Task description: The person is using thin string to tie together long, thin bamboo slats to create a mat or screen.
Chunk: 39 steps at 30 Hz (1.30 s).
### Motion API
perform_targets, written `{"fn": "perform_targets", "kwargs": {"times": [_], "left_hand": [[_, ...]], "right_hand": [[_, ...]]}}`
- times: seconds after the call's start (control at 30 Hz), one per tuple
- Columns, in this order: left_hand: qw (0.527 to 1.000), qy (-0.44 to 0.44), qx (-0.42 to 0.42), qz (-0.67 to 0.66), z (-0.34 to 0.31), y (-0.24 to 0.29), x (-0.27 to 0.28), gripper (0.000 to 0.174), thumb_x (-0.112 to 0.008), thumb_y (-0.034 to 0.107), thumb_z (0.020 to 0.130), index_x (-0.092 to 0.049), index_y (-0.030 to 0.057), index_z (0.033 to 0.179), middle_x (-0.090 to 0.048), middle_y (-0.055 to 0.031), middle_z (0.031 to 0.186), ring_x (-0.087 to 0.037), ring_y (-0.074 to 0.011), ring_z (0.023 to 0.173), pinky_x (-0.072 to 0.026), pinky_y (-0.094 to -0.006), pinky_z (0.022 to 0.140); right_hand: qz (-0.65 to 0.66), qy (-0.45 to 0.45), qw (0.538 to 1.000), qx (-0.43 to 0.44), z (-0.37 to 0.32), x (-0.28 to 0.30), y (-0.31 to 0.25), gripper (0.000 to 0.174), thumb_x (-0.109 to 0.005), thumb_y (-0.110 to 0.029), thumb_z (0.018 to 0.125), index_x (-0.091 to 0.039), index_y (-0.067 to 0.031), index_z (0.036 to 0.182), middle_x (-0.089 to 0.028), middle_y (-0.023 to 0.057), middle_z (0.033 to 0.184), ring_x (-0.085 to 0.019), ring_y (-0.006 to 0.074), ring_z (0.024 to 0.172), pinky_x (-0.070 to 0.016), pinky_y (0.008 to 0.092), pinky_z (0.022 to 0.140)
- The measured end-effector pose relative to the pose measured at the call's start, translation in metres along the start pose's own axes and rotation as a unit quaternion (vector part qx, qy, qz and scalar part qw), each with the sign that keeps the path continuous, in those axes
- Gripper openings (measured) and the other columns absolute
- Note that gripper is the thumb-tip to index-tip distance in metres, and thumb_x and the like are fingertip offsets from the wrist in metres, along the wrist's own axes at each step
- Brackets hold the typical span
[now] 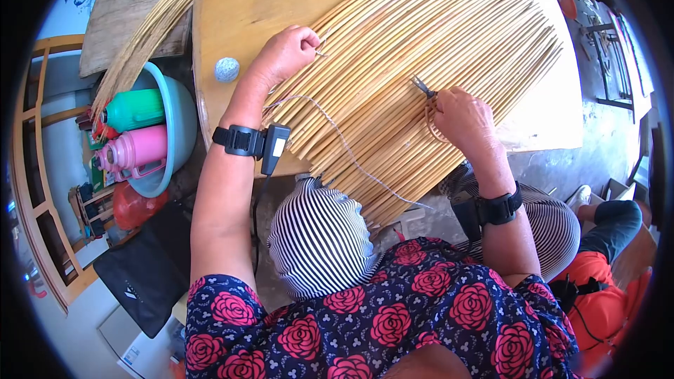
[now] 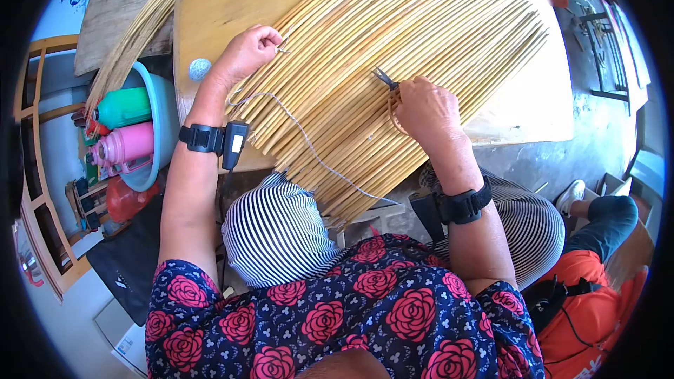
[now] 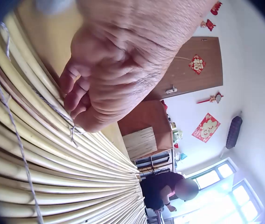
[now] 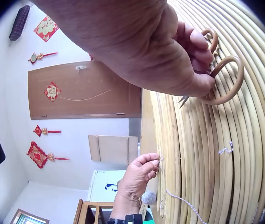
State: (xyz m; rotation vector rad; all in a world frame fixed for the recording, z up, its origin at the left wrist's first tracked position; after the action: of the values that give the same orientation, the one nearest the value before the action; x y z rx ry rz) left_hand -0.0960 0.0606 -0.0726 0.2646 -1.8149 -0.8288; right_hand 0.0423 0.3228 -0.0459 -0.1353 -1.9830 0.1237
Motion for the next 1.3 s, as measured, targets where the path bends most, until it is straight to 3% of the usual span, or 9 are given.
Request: {"fn": "perform_targets", "kwargs": {"times": [0.13, 0.33, 0.53, 0.63, 0.77, 0.87, 1.07, 1.17, 1.3], "left_hand": [[0.978, 0.048, -0.066, 0.190, -0.011, 0.031, -0.003, 0.012, -0.060, 0.014, 0.076, -0.060, 0.0048, 0.084, -0.059, -0.0094, 0.082, -0.060, -0.0261, 0.081, -0.0494, -0.0347, 0.072], [0.931, 0.105, -0.148, 0.318, -0.005, 0.045, -0.015, 0.013, -0.062, 0.017, 0.075, -0.057, 0.0070, 0.080, -0.059, -0.0096, 0.084, -0.060, -0.0313, 0.078, -0.0489, -0.0438, 0.068], [0.971, 0.088, -0.071, 0.213, 0.000, 0.028, -0.011, 0.009, -0.060, 0.014, 0.076, -0.058, 0.0061, 0.075, -0.062, -0.0106, 0.078, -0.060, -0.0314, 0.071, -0.0488, -0.0391, 0.064], [0.988, 0.058, 0.019, 0.143, 0.004, 0.013, -0.005, 0.010, -0.060, 0.015, 0.076, -0.061, 0.0058, 0.074, -0.063, -0.0099, 0.072, -0.060, -0.0248, 0.065, -0.0482, -0.0334, 0.063], [0.997, 0.061, 0.040, 0.041, 0.006, 0.001, 0.001, 0.014, -0.062, 0.017, 0.077, -0.064, 0.0037, 0.079, -0.062, -0.0041, 0.068, -0.054, -0.0111, 0.063, -0.0463, -0.0272, 0.063], [0.997, 0.042, 0.058, -0.014, 0.007, -0.011, 0.000, 0.018, -0.060, 0.022, 0.076, -0.067, 0.0060, 0.080, -0.066, -0.0128, 0.075, -0.064, -0.0239, 0.070, -0.0503, -0.0339, 0.071], [0.997, 0.015, 0.081, -0.006, 0.005, -0.008, 0.000, 0.019, -0.059, 0.022, 0.076, -0.067, 0.0054, 0.080, -0.067, -0.0123, 0.078, -0.064, -0.0244, 0.073, -0.0502, -0.0336, 0.073], [0.992, 0.024, 0.065, 0.107, -0.001, 0.015, -0.001, 0.017, -0.062, 0.022, 0.080, -0.065, 0.0050, 0.081, -0.062, -0.0057, 0.072, -0.059, -0.0173, 0.067, -0.0474, -0.0303, 0.067], [0.979, 0.096, -0.021, 0.177, 0.002, 0.010, -0.009, 0.015, -0.059, 0.022, 0.081, -0.062, 0.0074, 0.079, -0.061, -0.0108, 0.083, -0.060, -0.0320, 0.080, -0.0487, -0.0414, 0.071]], "right_hand": [[-0.004, -0.008, 1.000, 0.004, 0.002, 0.001, -0.001, 0.023, -0.054, -0.019, 0.079, -0.066, -0.0026, 0.089, -0.064, 0.0153, 0.095, -0.064, 0.0321, 0.088, -0.0520, 0.0418, 0.075], [-0.004, 0.002, 1.000, 0.013, 0.002, 0.003, -0.003, 0.022, -0.054, -0.018, 0.078, -0.067, -0.0016, 0.085, -0.065, 0.0162, 0.092, -0.064, 0.0322, 0.086, -0.0522, 0.0414, 0.074], [0.002, -0.024, 1.000, 0.018, 0.003, 0.011, -0.003, 0.018, -0.056, -0.018, 0.076, -0.067, -0.0054, 0.083, -0.065, 0.0137, 0.086, -0.064, 0.0303, 0.084, -0.0515, 0.0400, 0.071], [0.082, 0.009, 0.997, 0.013, 0.010, 0.012, 0.009, 0.014, -0.058, -0.018, 0.075, -0.066, -0.0080, 0.080, -0.064, 0.0121, 0.077, -0.064, 0.0287, 0.075, -0.0507, 0.0387, 0.067], [0.209, 0.069, 0.975, 0.028, 0.011, 0.017, 0.009, 0.012, -0.061, -0.017, 0.076, -0.065, -0.0066, 0.080, -0.061, 0.0102, 0.059, -0.063, 0.0247, 0.059, -0.0506, 0.0349, 0.059], [0.370, -0.011, 0.929, -0.019, 0.010, 0.014, 0.005, 0.013, -0.060, -0.015, 0.078, -0.063, -0.0034, 0.083, -0.060, 0.0081, 0.058, -0.065, 0.0180, 0.061, -0.0508, 0.0297, 0.060], [0.462, 0.009, 0.887, 0.003, 0.018, -0.002, 0.003, 0.014, -0.059, -0.012, 0.079, -0.060, -0.0016, 0.088, -0.062, 0.0081, 0.070, -0.065, 0.0135, 0.067, -0.0506, 0.0268, 0.062], [0.430, 0.021, 0.902, 0.036, 0.021, -0.002, 0.000, 0.015, -0.059, -0.012, 0.079, -0.060, -0.0029, 0.091, -0.064, 0.0093, 0.076, -0.065, 0.0179, 0.071, -0.0509, 0.0294, 0.065], [0.324, 0.039, 0.943, 0.071, 0.016, 0.002, -0.018, 0.016, -0.061, -0.014, 0.079, -0.058, -0.0051, 0.092, -0.065, 0.0107, 0.079, -0.064, 0.0280, 0.075, -0.0505, 0.0353, 0.070]]}}
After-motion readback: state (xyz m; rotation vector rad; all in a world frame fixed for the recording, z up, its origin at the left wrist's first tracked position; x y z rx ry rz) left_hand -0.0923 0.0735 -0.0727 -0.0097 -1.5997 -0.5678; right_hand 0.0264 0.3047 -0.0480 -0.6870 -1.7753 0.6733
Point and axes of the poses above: each hand's wrist, its own z-axis towards the middle knuckle, its own x-axis out of the back of the hand, y = z × x, the point moved 6 cm from there along z, towards the middle knuckle
